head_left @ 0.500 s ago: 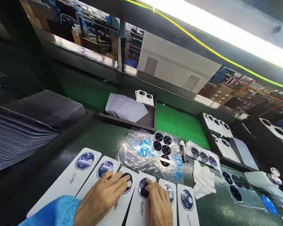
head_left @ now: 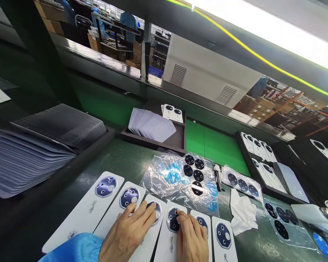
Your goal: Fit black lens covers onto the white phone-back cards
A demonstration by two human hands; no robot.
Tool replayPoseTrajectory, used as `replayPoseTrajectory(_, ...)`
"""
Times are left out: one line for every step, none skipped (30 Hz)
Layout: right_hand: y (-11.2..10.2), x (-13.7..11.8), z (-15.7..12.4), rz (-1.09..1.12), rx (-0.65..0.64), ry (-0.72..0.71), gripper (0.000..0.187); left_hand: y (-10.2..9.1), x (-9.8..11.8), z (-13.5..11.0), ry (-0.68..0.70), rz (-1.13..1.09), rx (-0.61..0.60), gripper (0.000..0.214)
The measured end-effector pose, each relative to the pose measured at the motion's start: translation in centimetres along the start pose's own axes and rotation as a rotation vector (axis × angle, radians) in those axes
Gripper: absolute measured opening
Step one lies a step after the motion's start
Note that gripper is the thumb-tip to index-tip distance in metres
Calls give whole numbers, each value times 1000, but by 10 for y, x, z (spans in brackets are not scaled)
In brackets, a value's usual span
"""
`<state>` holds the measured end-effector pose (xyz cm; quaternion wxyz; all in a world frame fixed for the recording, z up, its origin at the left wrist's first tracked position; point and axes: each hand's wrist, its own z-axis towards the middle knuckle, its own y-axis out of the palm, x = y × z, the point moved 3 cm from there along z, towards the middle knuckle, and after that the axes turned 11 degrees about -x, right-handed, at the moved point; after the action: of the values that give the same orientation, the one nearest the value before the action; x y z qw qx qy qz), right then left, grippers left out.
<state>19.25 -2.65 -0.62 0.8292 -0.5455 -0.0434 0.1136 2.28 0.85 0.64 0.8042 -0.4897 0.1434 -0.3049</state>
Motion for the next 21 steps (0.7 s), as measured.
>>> replayPoseTrajectory(-2, 1, 1, 13, -12, 12, 34, 1, 0, -1, -19, -13, 24, 46)
replayPoseTrajectory(-5, 2, 1, 27, -24, 23, 35, 1, 0, -3, -34, -36, 54, 46)
replayPoseTrajectory(-8, 1, 3, 42, -34, 27, 34, -1, -2, -4, -42, -72, 76, 45)
replayPoseTrajectory(-11, -1, 4, 58, -41, 19, 33, -4, -5, -5, -48, -113, 93, 45)
replayPoseTrajectory(-12, -5, 7, 74, -46, -6, 32, -8, -10, -7, -53, -153, 101, 44)
replayPoseTrajectory(-12, -12, 9, 92, -50, -43, 30, -13, -17, -9, -59, -179, 105, 44)
replayPoseTrajectory(-11, -21, 13, 109, -55, -87, 28, -19, -25, -11, -71, -182, 93, 43)
replayPoseTrajectory(-8, -32, 17, 128, -62, -128, 27, -24, -35, -13, -86, -161, 81, 42)
replayPoseTrajectory(-3, -44, 22, 145, -74, -163, 27, -29, -46, -16, -91, -117, 61, 43)
replayPoseTrajectory(2, -57, 28, 158, -86, -187, 28, -33, -57, -18, -94, -67, 31, 44)
replayPoseTrajectory(8, -69, 34, 165, -96, -200, 32, -37, -69, -20, -102, -27, 23, 45)
replayPoseTrajectory(13, -79, 41, 165, -90, -202, 36, -39, -80, -22, -110, -2, 15, 46)
replayPoseTrajectory(18, -88, 48, 161, -75, -201, 40, -41, -91, -24, -111, 12, 13, 45)
replayPoseTrajectory(21, -95, 55, 152, -61, -209, 43, -42, -100, -25, -104, 15, 14, 42)
replayPoseTrajectory(23, -99, 60, 140, -47, -225, 45, -42, -107, -26, -91, 13, 8, 38)
replayPoseTrajectory(24, -102, 66, 127, -35, -251, 46, -42, -113, -27, -78, 7, 2, 34)
replayPoseTrajectory(25, -104, 70, 118, -29, -280, 46, -42, -117, -28, -68, -3, -4, 30)
replayPoseTrajectory(26, -104, 73, 113, -30, -307, 46, -42, -120, -28, -67, -15, -8, 28)
replayPoseTrajectory(27, -104, 75, 114, -29, -322, 45, -41, -123, -28, -77, -27, -7, 27)
replayPoseTrajectory(28, -103, 76, 124, -5, -312, 44, -41, -124, -29, -90, -39, -6, 27)
replayPoseTrajectory(29, -101, 77, 137, 16, -286, 44, -41, -125, -29, -103, -48, -3, 29)
